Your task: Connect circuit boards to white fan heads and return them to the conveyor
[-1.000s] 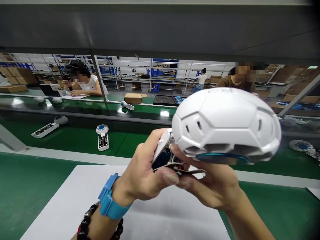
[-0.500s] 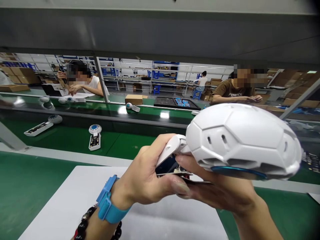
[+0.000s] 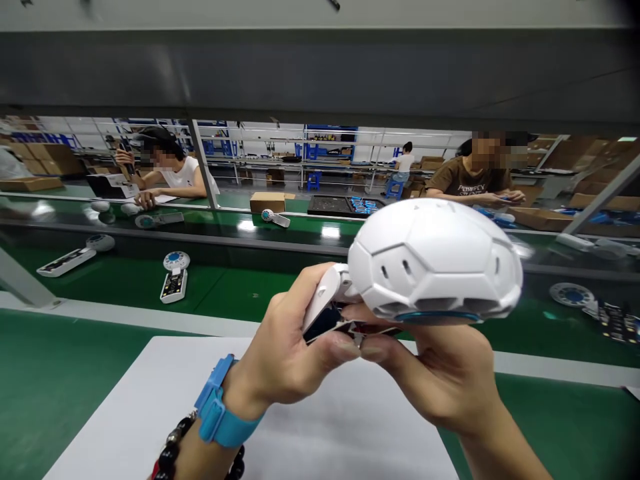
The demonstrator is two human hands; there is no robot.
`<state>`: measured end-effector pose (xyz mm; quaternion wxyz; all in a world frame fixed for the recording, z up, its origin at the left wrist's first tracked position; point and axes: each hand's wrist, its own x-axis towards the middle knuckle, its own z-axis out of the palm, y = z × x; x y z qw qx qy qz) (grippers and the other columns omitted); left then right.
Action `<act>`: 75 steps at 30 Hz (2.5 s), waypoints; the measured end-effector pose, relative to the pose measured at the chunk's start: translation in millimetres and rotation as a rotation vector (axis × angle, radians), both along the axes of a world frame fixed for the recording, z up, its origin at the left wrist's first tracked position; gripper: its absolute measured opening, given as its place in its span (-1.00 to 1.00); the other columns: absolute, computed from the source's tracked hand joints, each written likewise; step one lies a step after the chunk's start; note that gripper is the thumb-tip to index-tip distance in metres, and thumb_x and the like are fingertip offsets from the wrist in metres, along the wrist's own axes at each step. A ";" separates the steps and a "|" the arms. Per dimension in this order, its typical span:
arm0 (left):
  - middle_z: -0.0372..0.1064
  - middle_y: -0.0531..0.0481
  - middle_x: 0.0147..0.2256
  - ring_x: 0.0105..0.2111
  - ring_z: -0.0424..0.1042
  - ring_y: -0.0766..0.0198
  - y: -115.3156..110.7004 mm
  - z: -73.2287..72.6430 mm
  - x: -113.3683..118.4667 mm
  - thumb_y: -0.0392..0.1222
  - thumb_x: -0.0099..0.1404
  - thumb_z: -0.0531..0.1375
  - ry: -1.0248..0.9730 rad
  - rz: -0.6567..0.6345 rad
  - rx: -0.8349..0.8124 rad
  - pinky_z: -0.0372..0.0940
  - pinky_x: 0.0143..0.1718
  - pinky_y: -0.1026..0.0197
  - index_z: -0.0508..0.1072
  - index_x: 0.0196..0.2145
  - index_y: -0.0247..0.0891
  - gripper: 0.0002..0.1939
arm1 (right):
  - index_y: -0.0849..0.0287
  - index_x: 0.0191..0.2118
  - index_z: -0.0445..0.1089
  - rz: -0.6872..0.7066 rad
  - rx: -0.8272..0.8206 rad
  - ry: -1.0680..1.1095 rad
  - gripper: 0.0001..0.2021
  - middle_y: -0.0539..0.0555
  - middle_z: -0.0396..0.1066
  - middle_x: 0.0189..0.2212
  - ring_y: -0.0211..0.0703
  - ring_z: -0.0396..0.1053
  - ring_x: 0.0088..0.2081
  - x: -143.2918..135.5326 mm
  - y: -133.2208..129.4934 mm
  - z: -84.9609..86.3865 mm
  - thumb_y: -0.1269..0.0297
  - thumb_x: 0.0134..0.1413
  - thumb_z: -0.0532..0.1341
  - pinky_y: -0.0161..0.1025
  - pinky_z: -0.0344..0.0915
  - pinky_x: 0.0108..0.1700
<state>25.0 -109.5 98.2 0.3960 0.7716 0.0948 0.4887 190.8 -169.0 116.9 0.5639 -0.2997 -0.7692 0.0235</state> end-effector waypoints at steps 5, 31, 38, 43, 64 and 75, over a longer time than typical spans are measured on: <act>0.51 -0.12 -0.22 -0.34 0.50 0.15 -1.8 1.1 1.9 0.17 0.43 0.05 -0.052 0.099 0.031 0.42 -0.33 0.18 0.27 0.22 -0.22 -0.44 | 0.06 -0.05 0.43 -0.078 0.023 0.364 -0.65 0.07 0.51 -0.18 -0.08 0.50 -0.22 -16.0 6.5 -11.7 0.43 0.03 0.40 -0.19 0.52 -0.19; 0.47 -0.04 -0.06 -0.06 0.44 0.14 -3.0 -1.4 15.5 0.12 0.45 0.06 0.003 0.129 -0.243 0.34 -0.03 0.19 0.40 0.11 -0.18 -0.57 | 0.09 -0.18 0.53 -0.110 -0.253 0.377 -0.89 0.05 0.57 -0.31 -0.15 0.57 -0.27 -11.2 18.2 -13.1 0.24 0.20 0.31 -0.38 0.53 -0.25; 0.46 -0.08 -0.01 -0.12 0.47 0.15 3.1 2.7 4.9 0.05 0.47 0.05 0.165 0.115 -0.247 0.39 -0.08 0.18 0.34 0.18 -0.13 -0.59 | 0.13 -0.10 0.52 -0.149 -0.253 0.218 -0.83 0.08 0.56 -0.21 -0.12 0.52 -0.22 -6.8 18.9 -5.3 0.30 0.20 0.27 -0.30 0.48 -0.23; 0.45 -0.11 0.05 0.01 0.46 0.11 -0.3 1.3 8.5 -0.07 0.44 0.16 -0.021 0.056 -0.261 0.41 -0.04 0.22 0.43 0.14 -0.18 -0.63 | 0.11 -0.13 0.52 -0.118 -0.260 0.214 -0.86 0.05 0.53 -0.25 -0.14 0.49 -0.21 -5.7 13.6 -4.5 0.35 0.22 0.26 -0.31 0.44 -0.25; 0.51 -0.03 -0.23 -0.26 0.48 0.27 0.9 -4.0 16.8 0.10 0.45 0.08 0.058 0.144 -0.248 0.39 -0.27 0.32 0.48 -0.04 -0.18 -0.64 | -0.01 0.30 0.09 -0.128 -0.250 0.404 -0.15 0.12 0.36 0.09 0.00 0.43 -0.02 -2.6 11.1 -3.1 0.02 -0.06 0.46 -0.11 0.45 -0.02; 0.46 0.12 -0.32 -0.42 0.37 0.45 -9.6 -8.1 19.9 -0.12 0.43 0.14 0.078 0.292 0.206 0.27 -0.40 0.46 0.43 -0.07 -0.19 -0.82 | 0.09 -0.18 0.46 0.155 -0.404 0.616 -0.60 -0.06 0.49 -0.37 -0.26 0.47 -0.38 9.2 15.1 8.7 -0.06 -0.04 0.44 -0.40 0.45 -0.40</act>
